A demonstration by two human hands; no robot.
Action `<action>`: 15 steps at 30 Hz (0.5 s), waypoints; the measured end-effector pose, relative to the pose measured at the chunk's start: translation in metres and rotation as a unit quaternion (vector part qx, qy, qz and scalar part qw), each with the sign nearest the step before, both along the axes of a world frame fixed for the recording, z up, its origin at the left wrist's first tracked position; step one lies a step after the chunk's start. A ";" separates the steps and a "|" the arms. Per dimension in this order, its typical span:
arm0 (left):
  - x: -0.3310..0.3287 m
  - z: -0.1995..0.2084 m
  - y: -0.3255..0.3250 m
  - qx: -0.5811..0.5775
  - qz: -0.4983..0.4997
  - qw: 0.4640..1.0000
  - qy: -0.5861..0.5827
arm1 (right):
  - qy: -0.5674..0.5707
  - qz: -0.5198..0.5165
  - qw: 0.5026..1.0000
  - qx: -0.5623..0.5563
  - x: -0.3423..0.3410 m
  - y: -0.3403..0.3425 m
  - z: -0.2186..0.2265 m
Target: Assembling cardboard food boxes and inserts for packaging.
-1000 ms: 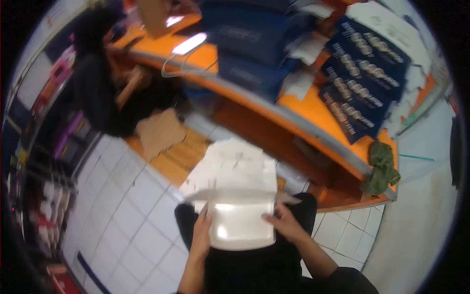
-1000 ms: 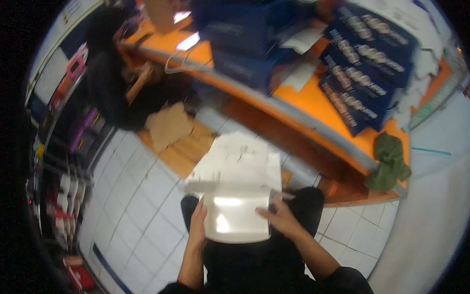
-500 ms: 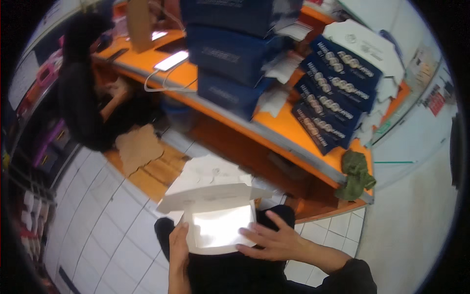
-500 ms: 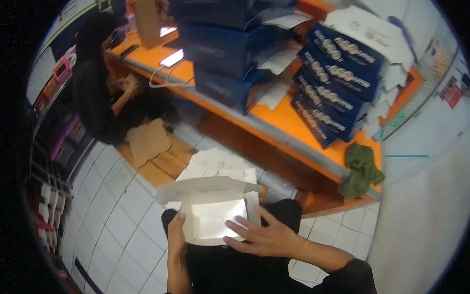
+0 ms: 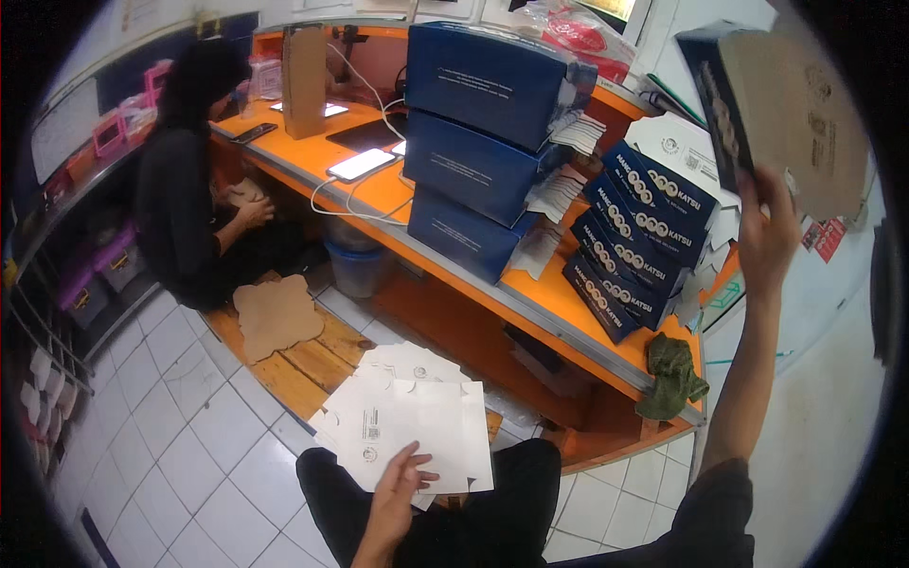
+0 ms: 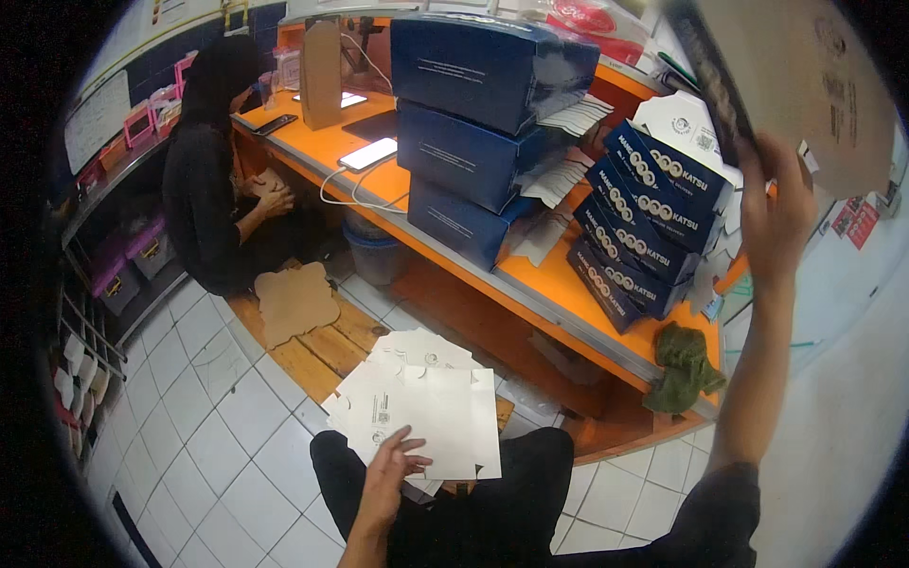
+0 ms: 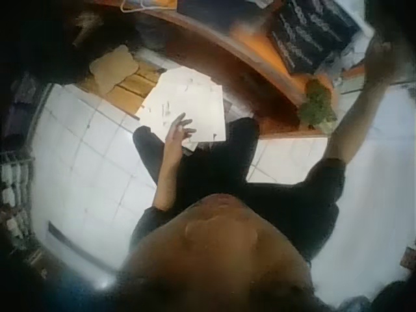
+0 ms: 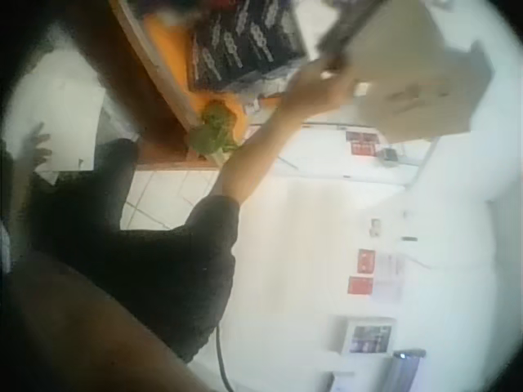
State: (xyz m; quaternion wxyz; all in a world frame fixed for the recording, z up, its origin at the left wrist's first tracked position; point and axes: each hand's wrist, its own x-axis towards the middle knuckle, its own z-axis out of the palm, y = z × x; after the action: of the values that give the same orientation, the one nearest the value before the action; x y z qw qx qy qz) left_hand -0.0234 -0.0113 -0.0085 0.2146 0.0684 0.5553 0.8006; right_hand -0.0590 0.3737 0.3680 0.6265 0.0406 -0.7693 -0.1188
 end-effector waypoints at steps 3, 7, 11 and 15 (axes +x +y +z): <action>0.008 0.000 0.005 -0.010 -0.005 1.000 -0.011 | -0.102 -0.045 0.991 -0.074 -0.038 0.051 0.030; 0.017 0.000 0.000 -0.010 0.014 1.000 -0.019 | -0.336 -0.134 0.926 -0.110 -0.056 0.086 0.026; 0.022 0.006 -0.006 -0.008 0.019 0.999 -0.038 | -0.389 -0.039 0.887 -0.247 -0.043 0.099 0.033; 0.016 0.002 -0.013 -0.021 0.050 0.997 -0.054 | -0.270 -0.032 0.947 -0.169 -0.036 0.081 0.019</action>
State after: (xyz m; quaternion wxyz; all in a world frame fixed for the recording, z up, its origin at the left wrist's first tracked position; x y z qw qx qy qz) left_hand -0.0069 -0.0245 -0.0065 0.2056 -0.0075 0.5625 0.8008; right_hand -0.0953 0.4546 0.3871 0.3888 -0.0598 -0.9193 0.0081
